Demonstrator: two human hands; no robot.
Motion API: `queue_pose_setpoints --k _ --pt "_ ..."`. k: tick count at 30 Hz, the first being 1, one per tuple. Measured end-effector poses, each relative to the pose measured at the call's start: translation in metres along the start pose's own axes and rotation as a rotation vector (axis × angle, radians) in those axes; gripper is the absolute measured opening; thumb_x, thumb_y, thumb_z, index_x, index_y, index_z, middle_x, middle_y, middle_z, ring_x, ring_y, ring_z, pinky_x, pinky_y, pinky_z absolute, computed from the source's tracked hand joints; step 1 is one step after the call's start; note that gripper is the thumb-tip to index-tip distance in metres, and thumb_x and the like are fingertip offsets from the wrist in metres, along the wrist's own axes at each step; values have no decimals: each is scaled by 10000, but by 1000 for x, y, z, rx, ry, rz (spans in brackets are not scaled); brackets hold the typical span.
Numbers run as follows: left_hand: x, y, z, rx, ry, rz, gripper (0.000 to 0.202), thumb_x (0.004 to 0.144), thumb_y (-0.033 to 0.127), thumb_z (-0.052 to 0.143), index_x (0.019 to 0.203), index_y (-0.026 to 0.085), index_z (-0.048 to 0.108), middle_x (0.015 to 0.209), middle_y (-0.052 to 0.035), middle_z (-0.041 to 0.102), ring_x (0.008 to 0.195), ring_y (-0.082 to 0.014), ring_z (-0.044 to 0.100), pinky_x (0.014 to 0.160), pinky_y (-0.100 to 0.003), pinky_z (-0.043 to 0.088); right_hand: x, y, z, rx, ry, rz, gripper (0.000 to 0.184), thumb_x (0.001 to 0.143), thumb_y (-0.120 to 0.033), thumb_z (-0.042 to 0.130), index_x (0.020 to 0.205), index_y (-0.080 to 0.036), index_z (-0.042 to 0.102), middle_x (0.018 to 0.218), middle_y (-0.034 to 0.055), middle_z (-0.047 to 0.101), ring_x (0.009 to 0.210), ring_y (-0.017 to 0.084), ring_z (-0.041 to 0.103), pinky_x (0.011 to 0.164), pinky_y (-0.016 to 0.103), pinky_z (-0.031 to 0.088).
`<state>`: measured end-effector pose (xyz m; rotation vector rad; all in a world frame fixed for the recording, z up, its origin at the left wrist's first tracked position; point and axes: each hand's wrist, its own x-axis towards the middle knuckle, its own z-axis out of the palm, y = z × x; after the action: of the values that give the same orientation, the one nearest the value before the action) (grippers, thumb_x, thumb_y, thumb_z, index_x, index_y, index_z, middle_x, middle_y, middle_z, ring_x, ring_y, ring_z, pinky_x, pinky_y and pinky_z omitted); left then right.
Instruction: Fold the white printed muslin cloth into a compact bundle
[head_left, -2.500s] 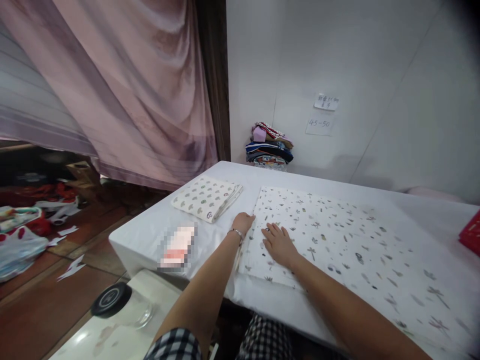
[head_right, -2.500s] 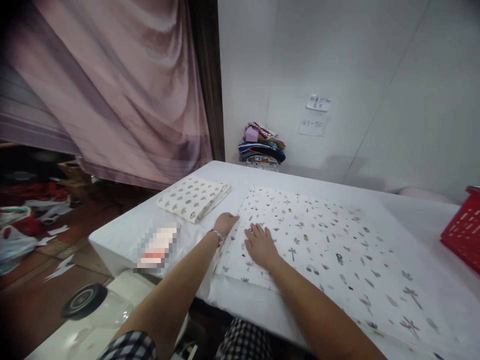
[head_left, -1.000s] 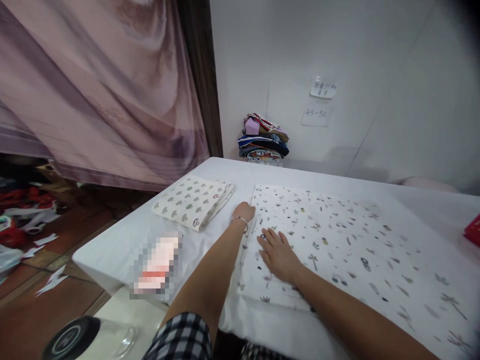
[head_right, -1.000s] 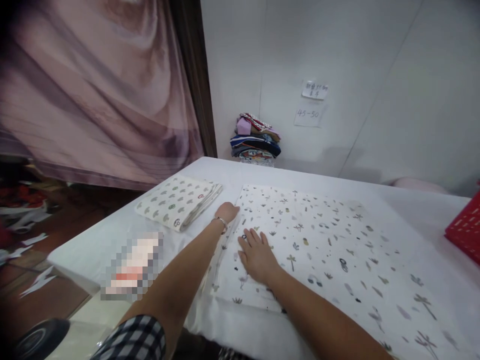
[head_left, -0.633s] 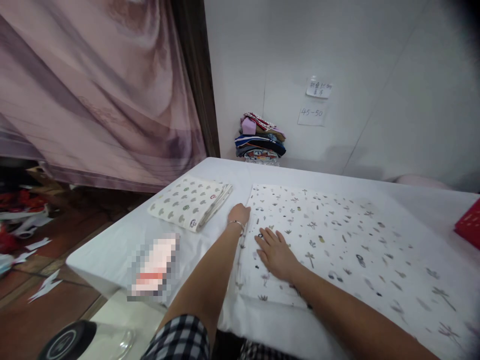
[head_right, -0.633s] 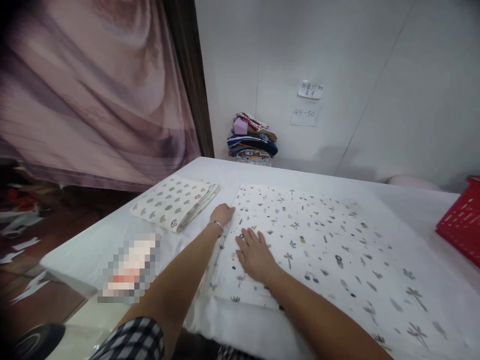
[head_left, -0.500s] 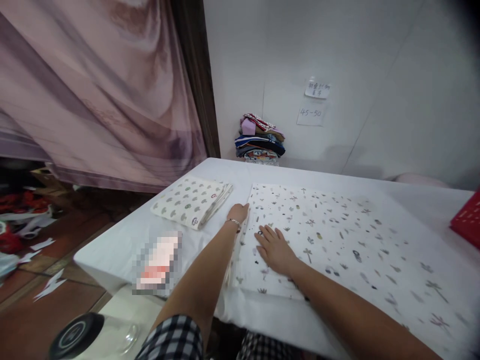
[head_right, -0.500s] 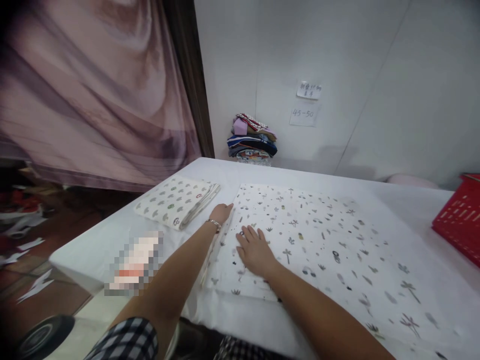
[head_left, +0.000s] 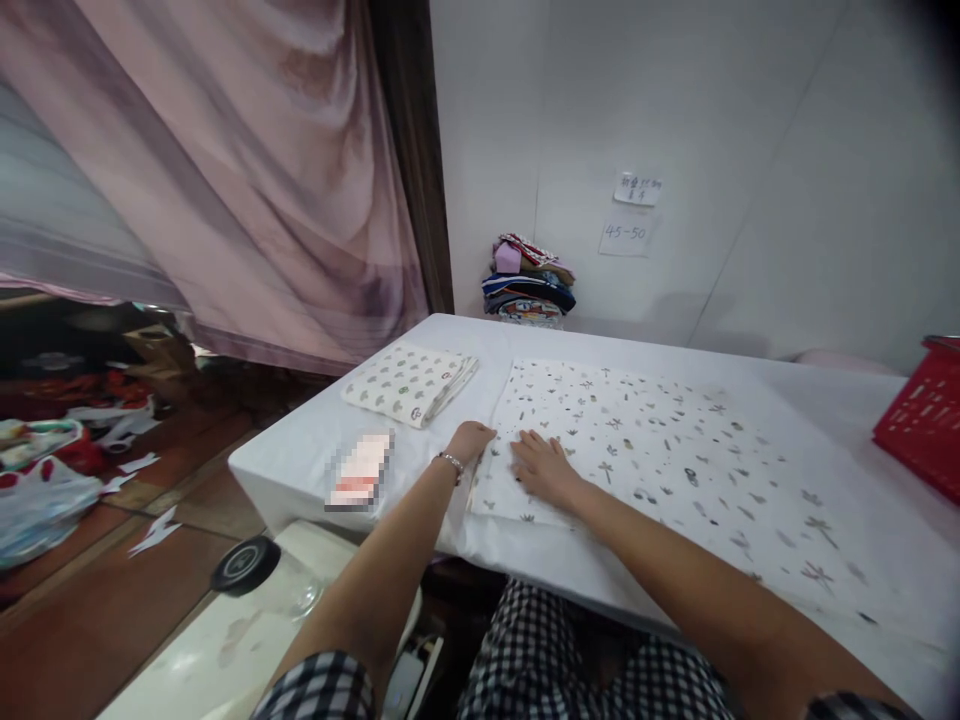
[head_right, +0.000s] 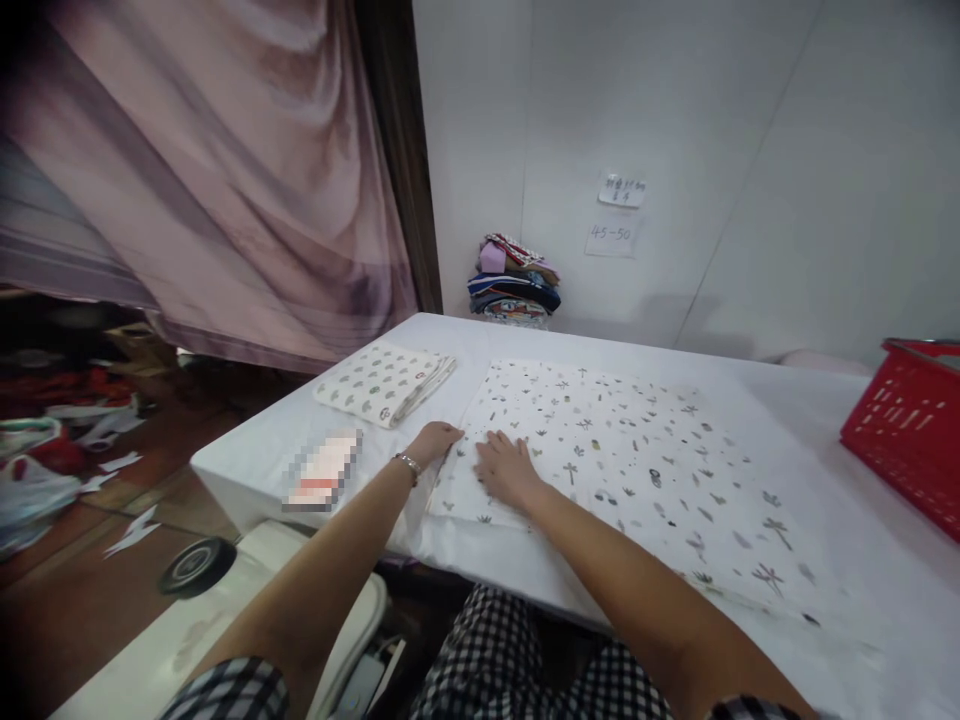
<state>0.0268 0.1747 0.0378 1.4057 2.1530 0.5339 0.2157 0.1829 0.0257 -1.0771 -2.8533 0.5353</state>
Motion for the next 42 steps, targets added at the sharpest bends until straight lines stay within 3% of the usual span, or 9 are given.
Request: queue_pose_setpoints --k 3,9,13,19,24,29,33,36,42 --pt "-7 1 4 2 58 -22 215 769 305 505 857 182 657 919 -50 689 848 -148 613 677 -197 427 -16 -17 10 -20 25 -90 522 900 -460 256 1362 -226 319 1473 79 174 1351 226 88 1052 481 69" --pt "-10 3 7 4 130 -81 254 747 282 494 916 178 652 973 -100 668 897 -190 605 701 -246 419 -40 -29 21 -38 70 -70 485 919 -428 224 1333 -221 367 1462 78 214 1341 235 131 1048 489 93" --pt "-13 0 1 -21 87 -56 289 789 368 460 878 179 660 923 -80 679 856 -161 610 707 -225 424 -49 -29 23 -65 106 -112 469 928 -404 199 1318 -222 389 1441 66 272 1328 217 175 1050 478 100" --pt "-36 -7 -7 -13 -24 -41 374 794 489 441 746 187 656 729 -37 681 704 -153 611 584 -219 437 -48 -31 24 -87 117 -94 467 927 -393 211 1323 -222 388 1442 67 271 1326 213 176 1046 478 104" --pt "-57 -10 -7 50 12 -15 185 705 333 579 769 174 651 811 -37 686 780 -154 601 629 -210 424 -45 -34 17 -49 54 -75 467 922 -396 225 1330 -227 377 1450 71 250 1331 229 171 1039 497 114" --pt "-68 -6 1 121 132 -39 168 709 267 517 813 189 623 899 -55 668 863 -180 591 687 -246 411 -57 -41 21 -71 77 -81 468 916 -395 260 1330 -213 378 1446 91 255 1324 243 192 1039 501 125" --pt "-78 -4 9 152 201 -68 232 748 316 451 904 207 584 925 -76 656 891 -224 589 692 -295 415 -84 -39 29 -120 117 -144 507 900 -396 319 1368 -202 314 1444 82 264 1327 229 181 1059 477 117" --pt "-82 -5 12 177 238 -70 300 770 369 418 990 212 547 972 -84 648 912 -243 587 696 -317 422 -115 -24 24 -113 125 -131 525 905 -418 305 1385 -208 284 1445 56 266 1327 204 191 1076 448 111" --pt "-75 -5 6 271 161 -34 329 791 416 359 924 197 565 944 -103 654 904 -267 597 710 -348 433 -208 44 4 -100 168 135 514 909 -466 263 1378 -260 310 1432 14 292 1324 177 219 1085 406 149"
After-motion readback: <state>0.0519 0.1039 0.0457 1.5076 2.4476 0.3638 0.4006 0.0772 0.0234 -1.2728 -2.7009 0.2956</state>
